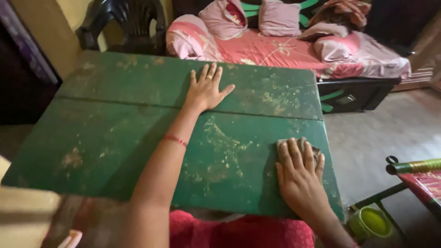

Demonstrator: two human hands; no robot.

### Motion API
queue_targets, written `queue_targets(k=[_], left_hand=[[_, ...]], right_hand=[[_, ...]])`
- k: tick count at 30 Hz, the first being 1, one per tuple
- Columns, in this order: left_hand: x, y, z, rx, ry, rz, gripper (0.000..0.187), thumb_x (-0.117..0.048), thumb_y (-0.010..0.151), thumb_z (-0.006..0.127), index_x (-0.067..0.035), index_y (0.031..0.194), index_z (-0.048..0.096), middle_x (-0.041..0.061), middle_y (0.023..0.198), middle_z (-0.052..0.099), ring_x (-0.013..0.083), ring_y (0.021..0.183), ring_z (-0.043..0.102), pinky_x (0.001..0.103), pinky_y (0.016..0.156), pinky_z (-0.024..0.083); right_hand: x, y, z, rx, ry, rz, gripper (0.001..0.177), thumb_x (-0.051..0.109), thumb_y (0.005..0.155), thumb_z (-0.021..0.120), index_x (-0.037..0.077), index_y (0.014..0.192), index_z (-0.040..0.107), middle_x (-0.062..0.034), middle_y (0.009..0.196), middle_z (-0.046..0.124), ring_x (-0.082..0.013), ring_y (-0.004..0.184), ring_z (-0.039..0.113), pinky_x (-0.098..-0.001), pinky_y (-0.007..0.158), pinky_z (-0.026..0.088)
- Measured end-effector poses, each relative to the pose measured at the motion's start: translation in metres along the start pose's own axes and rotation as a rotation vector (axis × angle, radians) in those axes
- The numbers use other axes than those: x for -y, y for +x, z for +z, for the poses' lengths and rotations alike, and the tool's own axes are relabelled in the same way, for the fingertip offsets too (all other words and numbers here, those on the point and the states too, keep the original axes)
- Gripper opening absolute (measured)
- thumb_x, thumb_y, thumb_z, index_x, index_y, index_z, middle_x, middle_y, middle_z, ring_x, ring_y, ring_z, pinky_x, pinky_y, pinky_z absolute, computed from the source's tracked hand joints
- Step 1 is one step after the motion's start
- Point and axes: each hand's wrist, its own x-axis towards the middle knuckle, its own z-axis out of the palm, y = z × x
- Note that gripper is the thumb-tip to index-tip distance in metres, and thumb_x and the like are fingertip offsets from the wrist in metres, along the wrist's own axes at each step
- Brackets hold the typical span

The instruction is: The person sands the legs and tabletop of a green wooden table using a sanding block. They work on each leg individually and then move to the tabletop surface.

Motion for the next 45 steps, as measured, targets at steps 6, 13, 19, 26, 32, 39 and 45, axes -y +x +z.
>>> queue_targets(k=[6, 13, 19, 26, 32, 39, 45], left_hand=[[-0.004, -0.018, -0.004, -0.027, -0.003, 0.031, 0.092, -0.075, 0.096, 0.030, -0.009, 0.160, 0.028, 0.013, 0.168, 0.022, 0.0325, 0.156, 0.016, 0.064, 0.121, 0.007], [-0.005, -0.026, -0.005, -0.053, -0.016, 0.042, 0.091, -0.075, 0.096, 0.029, -0.010, 0.160, 0.029, 0.012, 0.168, 0.023, 0.0315, 0.155, 0.017, 0.063, 0.121, 0.008], [0.007, -0.012, 0.013, -0.069, -0.089, 0.021, 0.083, -0.071, 0.100, 0.021, -0.013, 0.159, 0.034, 0.008, 0.168, 0.026, 0.0290, 0.156, 0.019, 0.061, 0.124, 0.009], [0.015, 0.000, 0.014, -0.097, -0.271, 0.030, 0.085, -0.070, 0.100, 0.027, -0.011, 0.161, 0.033, 0.008, 0.165, 0.034, 0.0297, 0.155, 0.024, 0.062, 0.125, 0.010], [-0.035, -0.020, -0.024, -0.211, -0.010, 0.041, 0.088, -0.065, 0.092, 0.054, -0.006, 0.153, 0.036, 0.015, 0.163, 0.041, 0.0358, 0.150, 0.037, 0.065, 0.124, 0.018], [-0.110, -0.047, 0.025, -0.254, -0.043, 0.195, 0.081, -0.063, 0.098, 0.044, 0.000, 0.148, 0.044, 0.019, 0.156, 0.039, 0.0521, 0.142, 0.032, 0.070, 0.114, 0.021], [-0.040, -0.011, 0.021, -0.132, 0.041, 0.176, 0.058, -0.050, 0.097, 0.047, -0.015, 0.143, 0.049, 0.015, 0.158, 0.041, 0.0518, 0.141, 0.033, 0.064, 0.115, 0.027]], right_hand=[[-0.027, 0.045, 0.001, 0.192, 0.074, -0.414, 0.069, 0.048, 0.099, 0.044, 0.007, 0.154, 0.033, -0.0198, 0.159, 0.034, -0.0428, 0.148, 0.025, -0.0617, 0.115, 0.023], [-0.060, 0.189, 0.081, 0.097, -0.015, -0.253, 0.075, 0.058, 0.103, 0.044, 0.007, 0.157, 0.035, -0.0233, 0.161, 0.033, -0.0543, 0.144, 0.033, -0.0690, 0.110, 0.030], [-0.003, 0.234, 0.127, 0.008, 0.160, -0.186, 0.061, 0.046, 0.106, 0.042, 0.006, 0.151, 0.039, -0.0231, 0.156, 0.040, -0.0468, 0.147, 0.034, -0.0643, 0.117, 0.023], [-0.008, 0.240, 0.140, 0.341, 1.131, -0.211, 0.059, 0.032, 0.108, 0.052, 0.010, 0.160, 0.033, -0.0318, 0.140, 0.057, -0.0527, 0.129, 0.051, -0.0623, 0.111, 0.038], [-0.066, 0.255, 0.142, -0.217, 0.293, -0.171, 0.042, 0.030, 0.109, 0.049, 0.003, 0.141, 0.052, -0.0205, 0.144, 0.057, -0.0383, 0.141, 0.046, -0.0567, 0.118, 0.028], [-0.094, 0.260, 0.170, -0.130, 0.175, -0.142, 0.053, 0.039, 0.108, 0.046, 0.000, 0.143, 0.055, -0.0199, 0.145, 0.056, -0.0396, 0.139, 0.044, -0.0575, 0.114, 0.028], [-0.100, 0.259, 0.176, -0.113, 0.149, -0.161, 0.051, 0.037, 0.107, 0.046, 0.001, 0.143, 0.055, -0.0212, 0.147, 0.054, -0.0423, 0.140, 0.043, -0.0581, 0.114, 0.028]])
